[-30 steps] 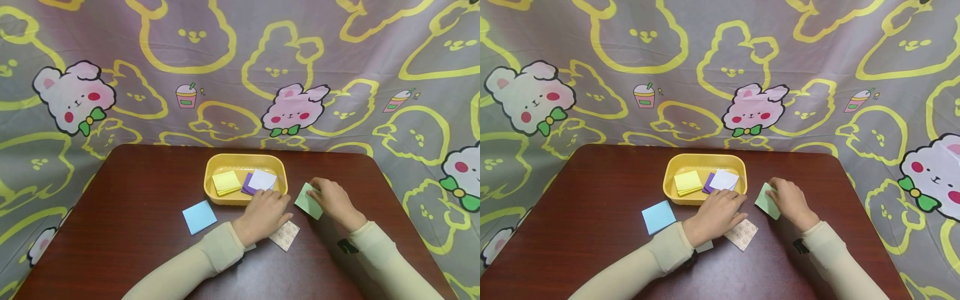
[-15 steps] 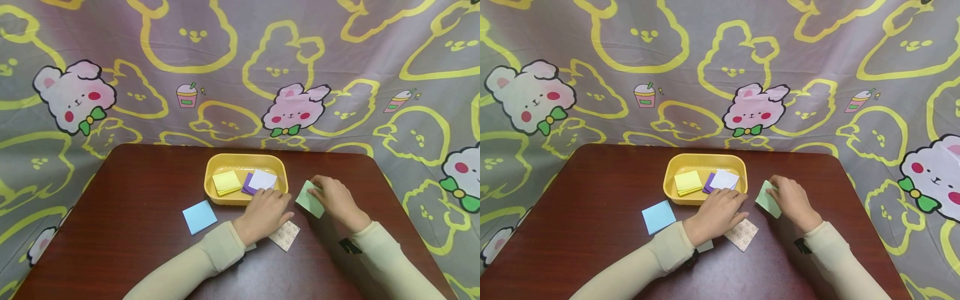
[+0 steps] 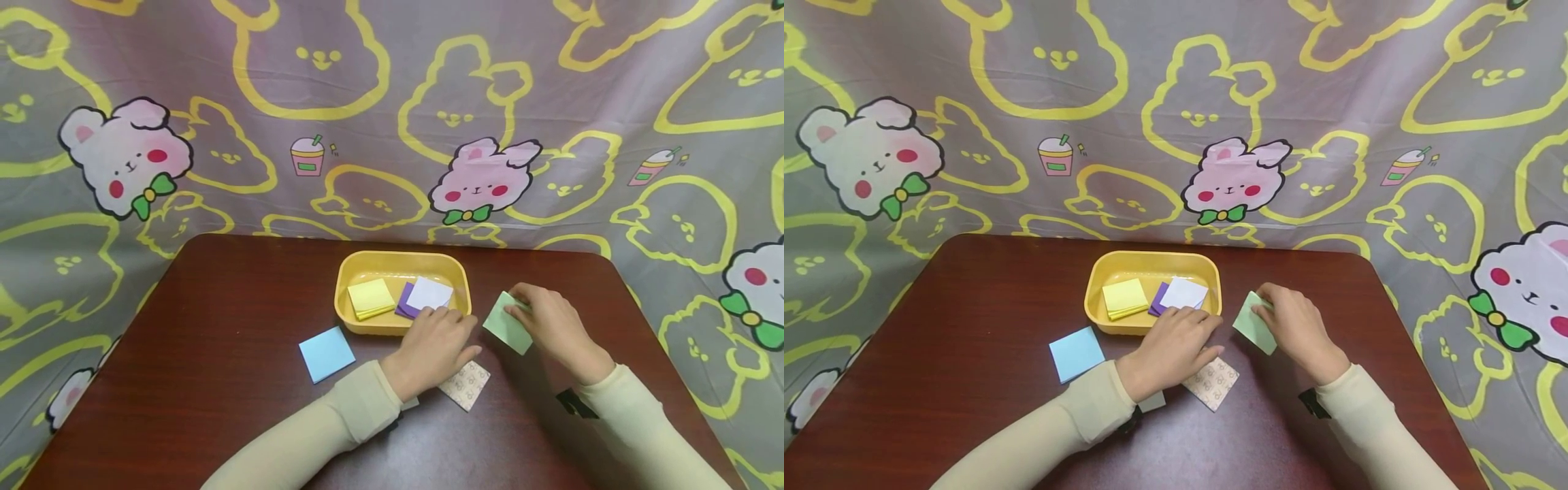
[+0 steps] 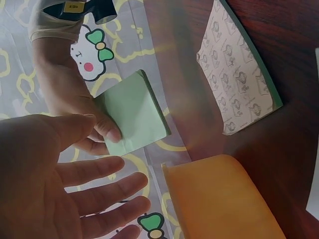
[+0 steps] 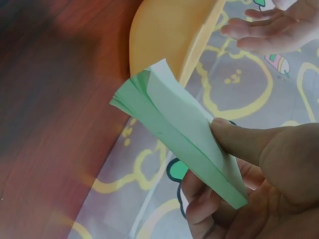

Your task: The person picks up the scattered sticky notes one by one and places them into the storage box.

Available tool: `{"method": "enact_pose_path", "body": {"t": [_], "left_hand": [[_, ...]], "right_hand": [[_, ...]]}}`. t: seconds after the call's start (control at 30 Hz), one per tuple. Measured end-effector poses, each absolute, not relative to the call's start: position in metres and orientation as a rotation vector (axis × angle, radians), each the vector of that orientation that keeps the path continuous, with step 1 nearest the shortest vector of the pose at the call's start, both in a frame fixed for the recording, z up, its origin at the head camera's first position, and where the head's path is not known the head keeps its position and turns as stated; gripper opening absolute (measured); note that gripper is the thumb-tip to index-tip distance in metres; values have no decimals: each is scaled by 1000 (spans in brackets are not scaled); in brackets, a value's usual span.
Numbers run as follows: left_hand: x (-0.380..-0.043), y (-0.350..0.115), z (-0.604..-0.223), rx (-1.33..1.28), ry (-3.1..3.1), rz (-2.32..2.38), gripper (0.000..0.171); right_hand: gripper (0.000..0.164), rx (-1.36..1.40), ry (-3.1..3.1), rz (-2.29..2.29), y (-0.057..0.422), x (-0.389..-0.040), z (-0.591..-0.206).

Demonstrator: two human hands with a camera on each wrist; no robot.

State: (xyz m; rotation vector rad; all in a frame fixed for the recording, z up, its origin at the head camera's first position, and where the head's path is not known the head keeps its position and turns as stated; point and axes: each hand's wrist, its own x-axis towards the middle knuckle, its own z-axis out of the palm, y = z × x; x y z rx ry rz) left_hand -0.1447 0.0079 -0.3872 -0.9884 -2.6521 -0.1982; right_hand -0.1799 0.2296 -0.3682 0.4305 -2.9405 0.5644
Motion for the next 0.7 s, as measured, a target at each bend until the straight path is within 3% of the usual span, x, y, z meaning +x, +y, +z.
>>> {"method": "enact_pose_path", "body": {"t": [0.7], "left_hand": [[-147, 11, -387, -993, -2653, -185, 39]], "right_hand": [[15, 447, -2933, 568, 228, -179, -364]]}}
